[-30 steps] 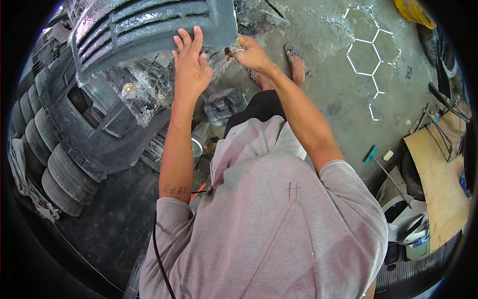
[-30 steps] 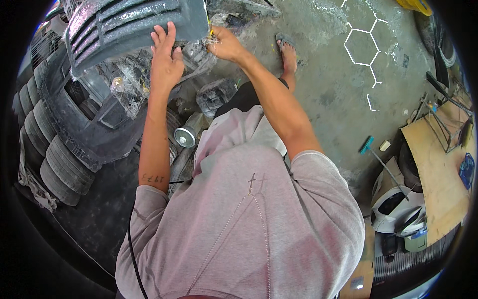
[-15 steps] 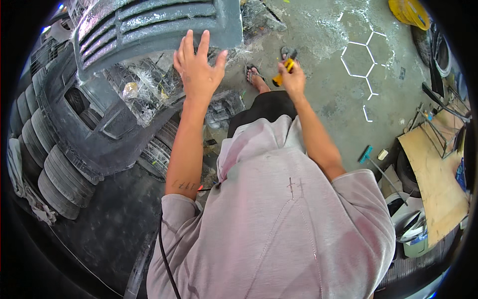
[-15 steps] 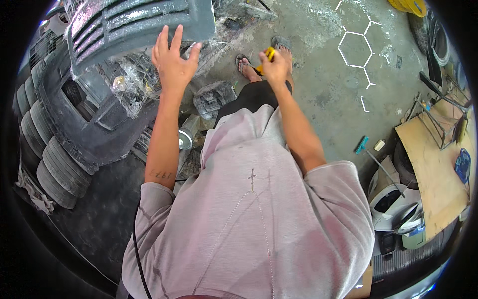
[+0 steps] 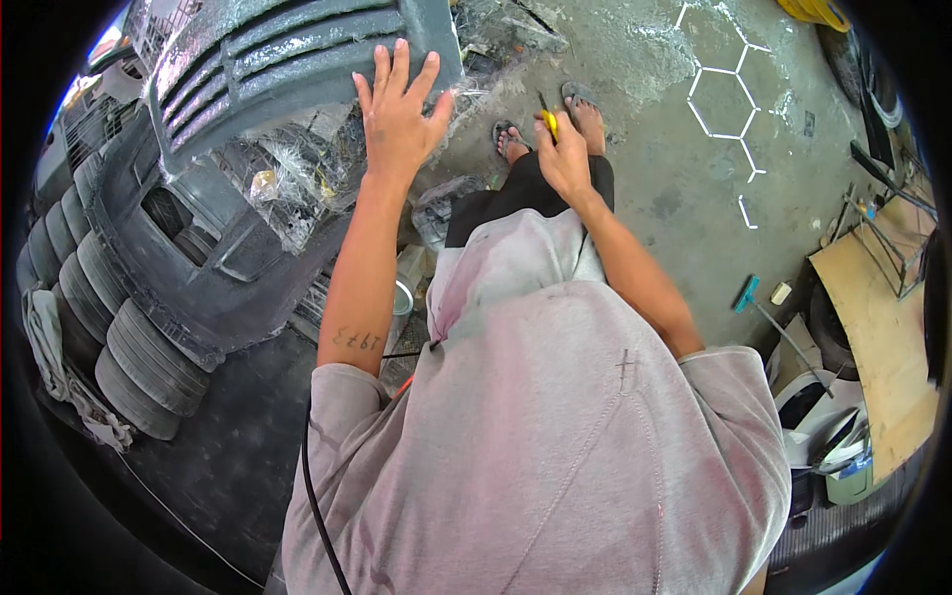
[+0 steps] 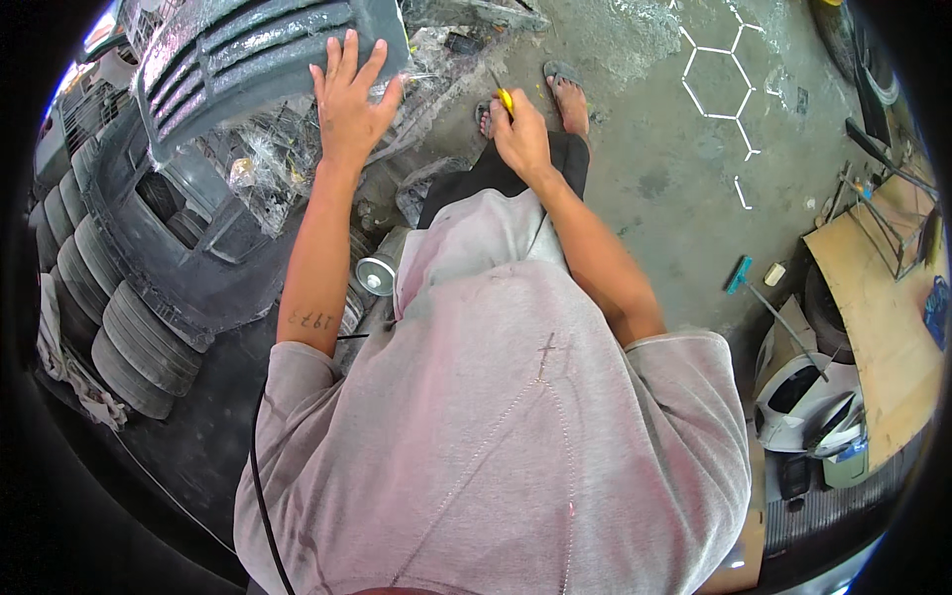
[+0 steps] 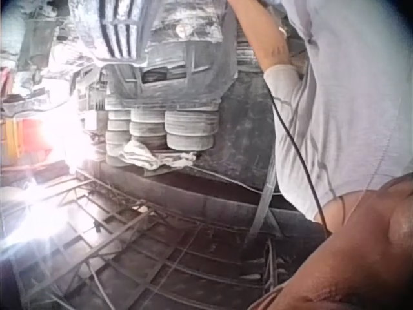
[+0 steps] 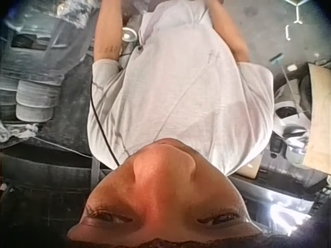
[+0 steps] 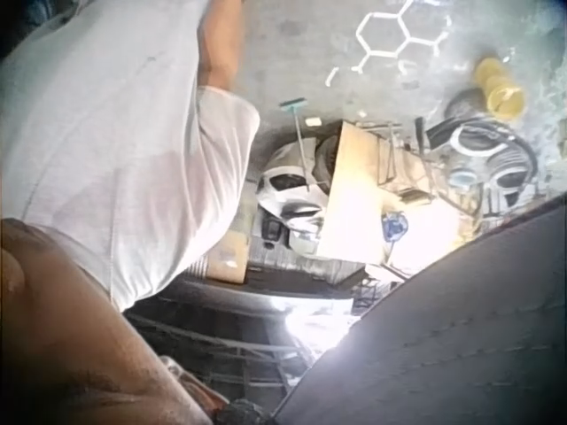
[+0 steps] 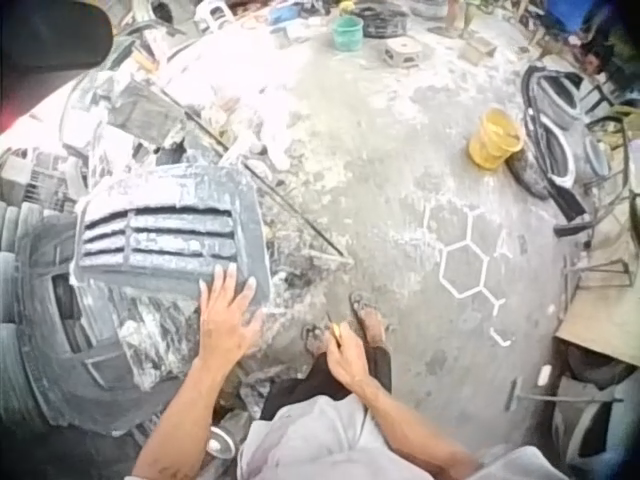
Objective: Using a utility knife to trim fiberglass or plastic material on a car body panel.
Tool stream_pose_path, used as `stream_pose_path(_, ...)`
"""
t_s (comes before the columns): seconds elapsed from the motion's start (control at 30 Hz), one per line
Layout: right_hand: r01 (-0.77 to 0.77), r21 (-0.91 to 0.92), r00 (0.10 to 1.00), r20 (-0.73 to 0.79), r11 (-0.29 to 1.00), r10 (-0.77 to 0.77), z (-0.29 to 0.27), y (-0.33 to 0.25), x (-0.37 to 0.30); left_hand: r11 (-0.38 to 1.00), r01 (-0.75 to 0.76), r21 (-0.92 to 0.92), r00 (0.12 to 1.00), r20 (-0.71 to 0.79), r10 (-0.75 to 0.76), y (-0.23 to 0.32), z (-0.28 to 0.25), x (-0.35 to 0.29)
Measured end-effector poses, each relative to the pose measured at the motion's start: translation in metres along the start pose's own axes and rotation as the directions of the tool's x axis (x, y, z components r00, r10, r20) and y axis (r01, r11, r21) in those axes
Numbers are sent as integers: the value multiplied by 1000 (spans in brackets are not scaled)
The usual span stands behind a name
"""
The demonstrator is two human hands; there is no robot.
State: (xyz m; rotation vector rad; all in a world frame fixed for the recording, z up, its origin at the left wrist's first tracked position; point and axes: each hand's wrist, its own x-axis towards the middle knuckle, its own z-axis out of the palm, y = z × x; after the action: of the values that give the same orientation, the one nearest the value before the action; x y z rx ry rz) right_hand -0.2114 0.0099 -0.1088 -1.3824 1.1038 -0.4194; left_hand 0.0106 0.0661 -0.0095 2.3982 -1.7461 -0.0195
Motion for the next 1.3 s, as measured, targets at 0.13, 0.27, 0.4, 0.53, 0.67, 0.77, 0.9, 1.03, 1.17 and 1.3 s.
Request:
stream_pose_path(0.13, 39, 17, 999, -23, 999, -39, 15, 8, -8, 998, -59, -16, 998, -39, 58, -3, 3, 1)
stream_pose_path(0.27, -38, 48, 990, 136, 998, 31, 32, 27, -10, 995, -93, 20, 994, -46, 94, 0, 8, 3)
stream_pose_path(0.4, 242, 49, 967, 68, 969, -245, 53, 0, -10, 991, -114, 74, 990, -70, 119, -5, 9, -2)
stream_pose_path(0.53, 381, 104, 922, 24, 919, -385, 70, -7, 1, 983, -140, 115, 986, -69, 148, -6, 13, -2)
stream_pose_path(0.67, 497, 52, 867, -26, 866, -497, 83, -7, 17, 982, -138, 128, 983, -105, 152, -8, 18, -2)
stream_pose_path(0.77, 530, 26, 846, -71, 847, -528, 87, -4, 28, 982, -144, 121, 985, -82, 154, -10, 15, -1)
stream_pose_path(0.9, 580, 49, 813, -94, 813, -574, 85, -7, 36, 990, -141, 6, 990, 11, 141, -7, 0, -3)
stream_pose_path(1.03, 588, 3, 809, -19, 809, -588, 83, -16, 49, 991, -129, -25, 989, 64, 130, -8, -6, -2)
stream_pose_path(1.17, 611, 15, 792, 8, 792, -611, 84, -17, 62, 987, -112, -113, 991, 62, 120, -13, -2, -4)
stream_pose_path(1.3, 650, 2, 759, 62, 760, -649, 86, -10, 71, 985, -84, -150, 994, 52, 92, -14, -1, -4)
